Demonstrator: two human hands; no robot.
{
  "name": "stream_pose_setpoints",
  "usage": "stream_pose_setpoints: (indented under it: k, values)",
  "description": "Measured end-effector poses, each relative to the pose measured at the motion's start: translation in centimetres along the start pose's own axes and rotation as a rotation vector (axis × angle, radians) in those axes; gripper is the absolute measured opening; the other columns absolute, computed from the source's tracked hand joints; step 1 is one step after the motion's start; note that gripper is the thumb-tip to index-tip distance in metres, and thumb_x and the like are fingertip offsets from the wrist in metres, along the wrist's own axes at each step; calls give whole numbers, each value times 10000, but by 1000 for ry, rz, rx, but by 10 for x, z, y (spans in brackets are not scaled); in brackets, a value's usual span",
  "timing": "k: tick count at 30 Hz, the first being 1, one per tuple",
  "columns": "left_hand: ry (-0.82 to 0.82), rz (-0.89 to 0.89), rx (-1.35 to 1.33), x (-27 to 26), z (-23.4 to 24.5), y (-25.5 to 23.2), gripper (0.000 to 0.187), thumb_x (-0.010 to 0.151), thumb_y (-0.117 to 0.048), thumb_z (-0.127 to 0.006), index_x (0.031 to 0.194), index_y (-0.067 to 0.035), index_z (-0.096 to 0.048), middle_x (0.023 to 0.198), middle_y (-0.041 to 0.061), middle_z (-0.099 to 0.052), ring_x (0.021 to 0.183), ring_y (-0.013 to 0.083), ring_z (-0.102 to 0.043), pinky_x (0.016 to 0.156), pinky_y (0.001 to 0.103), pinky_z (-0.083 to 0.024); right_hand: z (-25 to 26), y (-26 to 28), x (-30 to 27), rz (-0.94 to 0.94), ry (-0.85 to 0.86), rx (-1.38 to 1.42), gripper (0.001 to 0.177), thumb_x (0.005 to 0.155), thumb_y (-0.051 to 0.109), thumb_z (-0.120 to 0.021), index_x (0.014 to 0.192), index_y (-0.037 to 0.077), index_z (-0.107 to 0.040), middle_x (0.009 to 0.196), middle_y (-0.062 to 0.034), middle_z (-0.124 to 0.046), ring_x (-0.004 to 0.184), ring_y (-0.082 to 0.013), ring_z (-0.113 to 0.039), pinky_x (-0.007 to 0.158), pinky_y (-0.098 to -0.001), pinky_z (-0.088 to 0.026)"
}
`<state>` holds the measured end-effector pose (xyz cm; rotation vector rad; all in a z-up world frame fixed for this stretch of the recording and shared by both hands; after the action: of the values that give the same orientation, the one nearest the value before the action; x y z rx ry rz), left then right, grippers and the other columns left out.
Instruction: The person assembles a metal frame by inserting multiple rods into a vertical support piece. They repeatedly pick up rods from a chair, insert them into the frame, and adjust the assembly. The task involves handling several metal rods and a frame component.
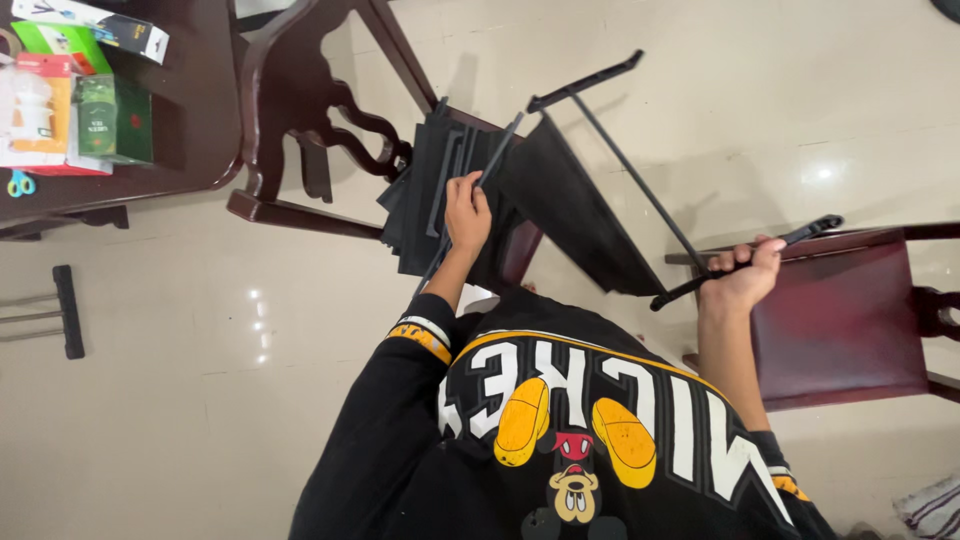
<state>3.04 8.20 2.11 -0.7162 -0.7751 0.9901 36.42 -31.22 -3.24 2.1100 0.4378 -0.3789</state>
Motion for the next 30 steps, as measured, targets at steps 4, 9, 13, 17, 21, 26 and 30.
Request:
stream_pose_setpoints:
  k: [4, 9, 13, 17, 21, 26, 30]
  values:
    - [32, 97, 53, 2, -5, 63, 322, 968, -42, -567, 1259, -132, -669, 1131, 111, -608, 921, 298, -649, 841, 408, -531, -12, 6, -5, 48, -84, -81, 341, 1095, 481, -533, 990, 158, -512, 729, 10, -435, 586, -142, -368, 528, -311, -359]
    - [125, 96, 64, 10, -33, 124, 516, 860, 77, -527, 1325, -109, -652, 1187, 146, -592, 1130, 334, -596, 1007, 415, -491, -35, 12, -11, 84, -107, -158, 332, 1111, 464, -522, 999, 151, -524, 741, 12, -440, 595, -137, -365, 527, -303, -347]
    - [220, 207, 88, 15, -57, 161, 587, 863, 97, -506, 1382, -142, -639, 1224, 142, -599, 1168, 330, -591, 1059, 394, -488, -46, 13, -17, 92, -93, -161, 327, 1110, 458, -512, 999, 151, -529, 741, 10, -441, 592, -139, -360, 527, -305, -344]
    - [396, 292, 152, 9, -74, 177, 639, 866, 3, -591, 1480, -158, -517, 1465, 170, -460, 1329, 374, -471, 1105, 410, -415, -44, 16, -20, 92, -96, -161, 318, 1123, 454, -502, 1009, 159, -528, 752, 13, -434, 609, -136, -358, 548, -307, -355]
    - [603, 224, 450, -17, -81, 176, 682, 906, -167, -640, 1555, -198, -432, 1643, 132, -324, 1464, 366, -353, 1194, 443, -346, -35, 22, -26, 102, -91, -145, 311, 1128, 452, -500, 1008, 166, -518, 755, 14, -424, 610, -139, -356, 548, -312, -349]
    - [767, 172, 588, -50, -86, 173, 637, 874, -205, -656, 1493, -216, -506, 1691, 108, -226, 1534, 343, -187, 1182, 514, -267, -21, 34, -31, 130, -85, -148, 327, 1129, 475, -493, 1031, 165, -526, 764, 14, -421, 617, -138, -360, 562, -317, -363]
    - [657, 124, 420, -46, -88, 159, 594, 873, -274, -686, 1454, -221, -572, 1677, 111, -256, 1543, 342, -167, 1213, 508, -231, -17, 41, -38, 142, -26, -155, 345, 1130, 499, -502, 1043, 165, -515, 780, 17, -420, 640, -136, -367, 586, -316, -358]
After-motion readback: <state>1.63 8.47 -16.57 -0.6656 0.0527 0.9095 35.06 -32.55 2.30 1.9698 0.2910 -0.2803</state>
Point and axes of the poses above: each hand's wrist, its own x-axis towards the middle knuckle, its own z-axis out of the back of the hand, y = z × x, the point moved 9 cm from there along x, towards the middle knuckle
